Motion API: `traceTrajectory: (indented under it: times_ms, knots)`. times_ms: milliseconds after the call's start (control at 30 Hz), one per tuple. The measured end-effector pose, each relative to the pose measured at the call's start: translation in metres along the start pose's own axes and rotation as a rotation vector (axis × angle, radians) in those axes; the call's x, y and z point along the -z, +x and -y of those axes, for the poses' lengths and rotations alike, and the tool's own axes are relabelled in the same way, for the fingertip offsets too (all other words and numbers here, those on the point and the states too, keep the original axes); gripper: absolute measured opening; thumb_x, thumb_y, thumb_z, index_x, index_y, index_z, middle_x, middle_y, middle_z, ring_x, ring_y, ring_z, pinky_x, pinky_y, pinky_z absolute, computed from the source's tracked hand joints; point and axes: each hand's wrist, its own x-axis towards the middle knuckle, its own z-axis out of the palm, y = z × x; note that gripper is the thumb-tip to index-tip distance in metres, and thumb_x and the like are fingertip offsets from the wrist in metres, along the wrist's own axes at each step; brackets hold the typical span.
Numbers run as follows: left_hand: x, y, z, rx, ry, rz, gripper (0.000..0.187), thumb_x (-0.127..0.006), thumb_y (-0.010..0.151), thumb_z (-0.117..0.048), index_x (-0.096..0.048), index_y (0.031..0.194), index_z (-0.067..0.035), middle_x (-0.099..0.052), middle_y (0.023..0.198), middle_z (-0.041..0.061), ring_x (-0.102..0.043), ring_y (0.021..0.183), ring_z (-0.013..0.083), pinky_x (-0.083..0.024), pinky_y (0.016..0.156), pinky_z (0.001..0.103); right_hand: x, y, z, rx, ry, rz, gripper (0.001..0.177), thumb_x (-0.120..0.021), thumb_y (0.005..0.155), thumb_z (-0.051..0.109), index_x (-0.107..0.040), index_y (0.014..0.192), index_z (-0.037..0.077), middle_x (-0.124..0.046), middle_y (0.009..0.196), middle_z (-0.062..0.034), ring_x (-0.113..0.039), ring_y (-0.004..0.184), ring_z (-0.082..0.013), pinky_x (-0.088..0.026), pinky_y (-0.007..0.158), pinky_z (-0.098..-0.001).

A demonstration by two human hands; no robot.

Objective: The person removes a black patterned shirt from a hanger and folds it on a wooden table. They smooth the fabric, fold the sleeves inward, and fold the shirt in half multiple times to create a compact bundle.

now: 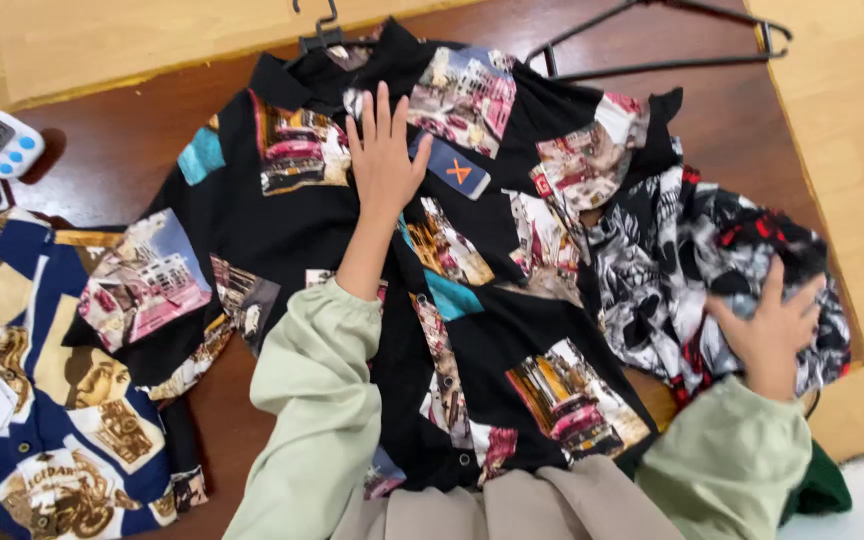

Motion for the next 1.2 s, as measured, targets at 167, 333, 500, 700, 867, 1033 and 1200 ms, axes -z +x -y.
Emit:
traceTrajectory:
  times_ms: [167,333,500,700,867,1033,1200]
  knots:
    - [-0.003,0.001,0.004,-0.024,0.008,0.026,0.062,-0.062,0.103,-0.046,-0.052,0.150,-0.006,-0.029,0.164,0.014,-0.025,0.152,0.0346,-0.024,0.121,0.056,-0.023,0.051,0.040,0.186,0.002,-0.324,0.076,-0.075,0.084,0.007,-0.059,0.159,0.005,-0.019,0.160,-0.0385,-0.027,0.133,-0.0714,-0.031,0.103,-0.0767]
    - [-0.008,0.003,0.009,-0.025,-0.013,0.005,0.060,-0.064,0.101,-0.044,-0.055,0.147,-0.006,-0.032,0.163,0.015,-0.028,0.151,0.0357,-0.025,0.120,0.057,-0.034,0.131,0.060,0.226,0.035,-0.306,0.087,-0.078,0.077,-0.001,-0.055,0.161,0.007,-0.013,0.161,-0.0359,-0.018,0.136,-0.0701,-0.024,0.104,-0.0802]
    - [-0.006,0.003,0.025,0.074,-0.516,0.153,0.056,-0.060,0.103,-0.038,-0.049,0.147,-0.004,-0.037,0.160,0.023,-0.029,0.150,0.0434,-0.017,0.121,0.060,-0.038,0.184,0.069,0.134,0.040,-0.190,0.083,-0.074,0.084,0.004,-0.046,0.161,0.009,-0.008,0.155,-0.0444,-0.009,0.133,-0.0761,-0.010,0.100,-0.0887]
    - [0.065,-0.071,0.010,-0.036,-0.179,0.328,0.073,-0.053,0.100,-0.047,-0.039,0.153,0.001,-0.029,0.163,0.028,-0.021,0.152,0.0443,-0.014,0.121,0.059,0.046,0.100,0.191,0.662,-0.333,-0.164,0.051,-0.068,0.085,0.033,-0.065,0.126,0.003,-0.067,0.125,-0.0185,-0.064,0.108,-0.0352,-0.050,0.084,-0.0529]
    - [0.054,-0.111,-0.021,0.011,-0.107,0.298,0.080,-0.056,0.097,-0.060,-0.040,0.157,-0.009,-0.026,0.166,0.023,-0.024,0.153,0.0440,-0.014,0.122,0.065,-0.044,0.014,0.338,1.095,0.426,-0.094,0.068,-0.063,0.097,0.047,-0.048,0.155,0.013,-0.051,0.152,-0.0204,-0.046,0.141,-0.0394,-0.035,0.113,-0.0528]
    - [0.048,-0.122,-0.012,-0.020,-0.048,0.146,0.081,-0.056,0.094,-0.064,-0.042,0.157,-0.015,-0.029,0.167,0.017,-0.028,0.154,0.0386,-0.018,0.123,0.063,-0.059,0.056,0.360,1.006,0.351,-0.370,0.054,-0.067,0.099,0.047,-0.065,0.138,0.011,-0.063,0.140,-0.0202,-0.055,0.133,-0.0388,-0.041,0.102,-0.0528]
    - [0.055,-0.119,-0.016,0.059,-0.218,0.143,0.083,-0.052,0.100,-0.061,-0.026,0.165,-0.015,-0.019,0.171,0.020,-0.027,0.155,0.0401,-0.015,0.125,0.060,-0.073,0.073,0.342,0.737,0.259,-0.399,0.063,-0.062,0.106,0.055,-0.057,0.149,0.009,-0.046,0.155,-0.0256,-0.041,0.136,-0.0572,-0.032,0.106,-0.0712]
